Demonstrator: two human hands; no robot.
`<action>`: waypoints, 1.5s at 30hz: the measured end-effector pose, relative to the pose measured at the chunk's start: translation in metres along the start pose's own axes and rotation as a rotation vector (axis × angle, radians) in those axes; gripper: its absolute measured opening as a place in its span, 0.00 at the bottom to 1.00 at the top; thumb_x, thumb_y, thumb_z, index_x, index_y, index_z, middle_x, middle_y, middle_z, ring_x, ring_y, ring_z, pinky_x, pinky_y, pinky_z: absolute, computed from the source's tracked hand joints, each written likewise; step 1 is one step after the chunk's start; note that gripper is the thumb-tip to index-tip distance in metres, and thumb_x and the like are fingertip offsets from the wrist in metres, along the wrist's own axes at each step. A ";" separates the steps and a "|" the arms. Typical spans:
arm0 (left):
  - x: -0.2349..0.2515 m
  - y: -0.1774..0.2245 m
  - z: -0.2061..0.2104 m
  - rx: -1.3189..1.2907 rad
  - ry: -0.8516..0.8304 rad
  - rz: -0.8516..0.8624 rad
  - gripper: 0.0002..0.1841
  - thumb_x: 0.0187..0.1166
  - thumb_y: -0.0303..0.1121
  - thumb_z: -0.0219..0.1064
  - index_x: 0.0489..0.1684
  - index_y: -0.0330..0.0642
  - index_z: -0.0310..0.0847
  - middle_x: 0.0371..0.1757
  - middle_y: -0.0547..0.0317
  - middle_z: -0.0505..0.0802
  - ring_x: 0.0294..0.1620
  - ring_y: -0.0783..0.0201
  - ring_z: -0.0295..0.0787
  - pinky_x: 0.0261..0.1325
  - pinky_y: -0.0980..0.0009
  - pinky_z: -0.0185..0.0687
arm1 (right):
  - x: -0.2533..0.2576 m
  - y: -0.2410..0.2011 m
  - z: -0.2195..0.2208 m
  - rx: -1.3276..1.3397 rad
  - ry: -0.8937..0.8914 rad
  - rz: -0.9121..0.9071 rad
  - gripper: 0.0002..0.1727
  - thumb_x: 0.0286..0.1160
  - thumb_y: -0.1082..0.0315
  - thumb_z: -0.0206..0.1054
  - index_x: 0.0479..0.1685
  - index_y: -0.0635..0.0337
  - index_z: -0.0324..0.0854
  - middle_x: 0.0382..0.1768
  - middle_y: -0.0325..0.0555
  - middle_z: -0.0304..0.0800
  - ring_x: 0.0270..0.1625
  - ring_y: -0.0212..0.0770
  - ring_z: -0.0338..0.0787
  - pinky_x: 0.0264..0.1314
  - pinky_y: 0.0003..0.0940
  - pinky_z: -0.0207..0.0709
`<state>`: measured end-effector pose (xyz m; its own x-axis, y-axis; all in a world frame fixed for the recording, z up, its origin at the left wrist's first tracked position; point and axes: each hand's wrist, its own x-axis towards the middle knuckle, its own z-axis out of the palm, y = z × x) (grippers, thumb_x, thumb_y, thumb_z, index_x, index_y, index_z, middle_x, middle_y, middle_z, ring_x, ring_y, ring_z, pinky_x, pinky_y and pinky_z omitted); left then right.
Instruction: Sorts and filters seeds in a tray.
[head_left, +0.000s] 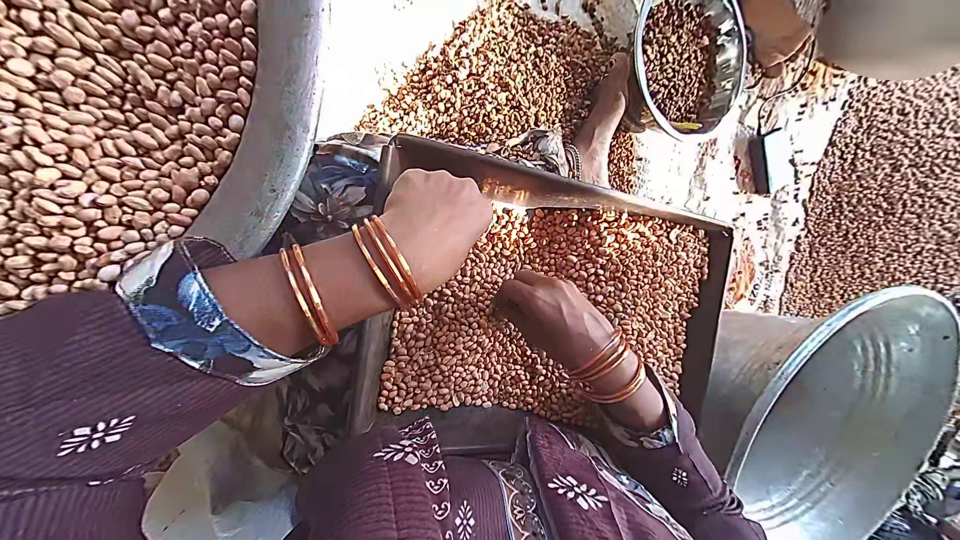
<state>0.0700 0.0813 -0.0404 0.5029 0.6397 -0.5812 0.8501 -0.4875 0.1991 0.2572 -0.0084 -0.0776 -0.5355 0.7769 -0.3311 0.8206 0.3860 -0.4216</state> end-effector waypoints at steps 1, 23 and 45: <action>0.001 -0.002 0.002 -0.057 0.071 0.035 0.09 0.86 0.29 0.60 0.37 0.37 0.84 0.39 0.45 0.88 0.42 0.43 0.90 0.33 0.49 0.78 | -0.001 0.003 -0.005 -0.014 0.103 -0.005 0.06 0.76 0.70 0.69 0.36 0.61 0.89 0.32 0.50 0.89 0.31 0.48 0.91 0.32 0.42 0.85; 0.008 -0.013 -0.005 -0.319 -0.006 0.068 0.13 0.90 0.33 0.53 0.39 0.42 0.82 0.38 0.51 0.86 0.42 0.51 0.87 0.40 0.50 0.79 | 0.027 -0.002 0.002 -0.179 0.240 0.143 0.05 0.79 0.69 0.68 0.42 0.60 0.88 0.39 0.53 0.87 0.35 0.54 0.91 0.28 0.49 0.82; 0.008 -0.009 0.001 -0.371 -0.097 0.258 0.11 0.91 0.31 0.54 0.48 0.41 0.84 0.38 0.55 0.88 0.41 0.58 0.87 0.43 0.56 0.81 | -0.004 0.016 0.016 -0.105 0.253 0.051 0.08 0.80 0.66 0.68 0.43 0.58 0.92 0.38 0.50 0.90 0.34 0.49 0.92 0.30 0.44 0.85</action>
<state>0.0661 0.0903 -0.0482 0.7034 0.4580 -0.5436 0.7065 -0.3668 0.6052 0.2695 -0.0128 -0.0964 -0.4367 0.8911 -0.1231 0.8686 0.3820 -0.3157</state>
